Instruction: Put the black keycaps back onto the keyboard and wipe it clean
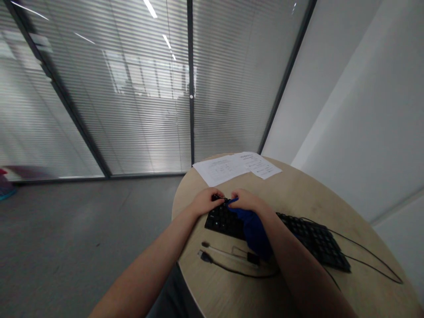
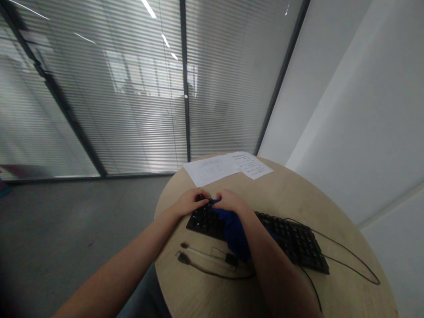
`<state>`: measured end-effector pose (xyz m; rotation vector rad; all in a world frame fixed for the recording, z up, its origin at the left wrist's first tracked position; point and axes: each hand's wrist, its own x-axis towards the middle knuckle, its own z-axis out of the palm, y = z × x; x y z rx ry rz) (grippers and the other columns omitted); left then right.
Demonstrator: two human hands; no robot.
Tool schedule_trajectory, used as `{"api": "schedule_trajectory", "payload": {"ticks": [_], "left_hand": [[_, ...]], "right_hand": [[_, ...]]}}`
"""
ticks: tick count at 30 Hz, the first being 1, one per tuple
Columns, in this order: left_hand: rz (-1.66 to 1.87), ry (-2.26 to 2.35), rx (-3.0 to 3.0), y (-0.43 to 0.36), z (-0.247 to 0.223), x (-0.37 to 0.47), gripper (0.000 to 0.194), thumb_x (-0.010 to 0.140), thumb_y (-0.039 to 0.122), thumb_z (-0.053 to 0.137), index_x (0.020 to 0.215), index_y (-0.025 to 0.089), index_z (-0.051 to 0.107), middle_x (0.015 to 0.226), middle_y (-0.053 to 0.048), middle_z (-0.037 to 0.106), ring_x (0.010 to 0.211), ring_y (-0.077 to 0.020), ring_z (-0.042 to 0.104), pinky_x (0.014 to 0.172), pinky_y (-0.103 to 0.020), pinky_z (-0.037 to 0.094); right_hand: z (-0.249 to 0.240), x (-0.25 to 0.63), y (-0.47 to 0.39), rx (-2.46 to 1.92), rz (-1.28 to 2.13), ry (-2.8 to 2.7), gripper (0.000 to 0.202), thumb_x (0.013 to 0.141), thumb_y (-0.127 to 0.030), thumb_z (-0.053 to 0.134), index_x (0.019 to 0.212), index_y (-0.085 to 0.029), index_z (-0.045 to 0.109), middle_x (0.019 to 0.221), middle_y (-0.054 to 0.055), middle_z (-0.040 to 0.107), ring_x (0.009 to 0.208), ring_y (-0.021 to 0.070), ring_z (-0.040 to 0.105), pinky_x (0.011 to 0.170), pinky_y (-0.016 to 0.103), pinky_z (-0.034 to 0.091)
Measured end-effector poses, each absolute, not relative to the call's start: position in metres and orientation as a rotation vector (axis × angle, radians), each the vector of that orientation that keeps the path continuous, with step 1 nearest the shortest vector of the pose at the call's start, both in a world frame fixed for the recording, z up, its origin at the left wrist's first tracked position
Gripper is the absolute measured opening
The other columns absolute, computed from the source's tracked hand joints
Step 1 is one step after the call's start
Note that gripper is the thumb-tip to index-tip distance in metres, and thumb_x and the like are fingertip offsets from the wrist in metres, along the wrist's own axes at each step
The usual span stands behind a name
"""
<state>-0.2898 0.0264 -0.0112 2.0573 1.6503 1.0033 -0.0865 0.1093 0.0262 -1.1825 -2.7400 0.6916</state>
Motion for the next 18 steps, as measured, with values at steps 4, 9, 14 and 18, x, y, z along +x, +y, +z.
{"api": "schedule_trajectory", "payload": {"ticks": [4,9,14,18], "left_hand": [[0.996,1.642,2.081,0.0253,-0.0104,-0.2899,0.025,0.085,0.041,0.068,0.098,0.023,0.076,0.1,-0.005,0.079,0.096,-0.0234,0.07,0.087,-0.033,0.052],[0.997,1.637,2.077,0.0265,-0.0132,-0.2903,0.025,0.085,0.042,0.068,0.099,0.023,0.076,0.101,-0.005,0.079,0.097,-0.0239,0.07,0.089,-0.034,0.052],[0.999,1.633,2.06,0.0283,-0.0147,-0.2909,0.026,0.083,0.042,0.069,0.1,0.023,0.076,0.102,-0.005,0.079,0.098,-0.0245,0.07,0.09,-0.035,0.052],[0.991,1.619,2.054,0.0292,-0.0153,-0.2916,0.026,0.083,0.043,0.069,0.099,0.024,0.077,0.101,-0.004,0.079,0.097,-0.0239,0.07,0.09,-0.034,0.052]], "right_hand": [[0.0253,-0.0884,0.109,-1.225,0.65,-2.712,0.011,0.078,-0.029,0.07,0.076,-0.018,0.066,0.068,0.0,0.064,0.069,0.0162,0.056,0.058,0.026,0.031],[0.0258,-0.0874,0.1089,-1.193,0.656,-2.751,0.012,0.075,-0.029,0.072,0.078,-0.019,0.066,0.07,-0.001,0.063,0.071,0.0158,0.056,0.058,0.025,0.032],[0.0259,-0.0897,0.1079,-1.232,0.638,-2.763,0.015,0.079,-0.033,0.068,0.077,-0.018,0.067,0.069,0.001,0.064,0.069,0.0163,0.056,0.057,0.027,0.031],[0.0272,-0.0909,0.1079,-1.252,0.605,-2.764,0.011,0.078,-0.028,0.066,0.076,-0.018,0.066,0.071,0.002,0.065,0.069,0.0168,0.055,0.058,0.028,0.03]]}}
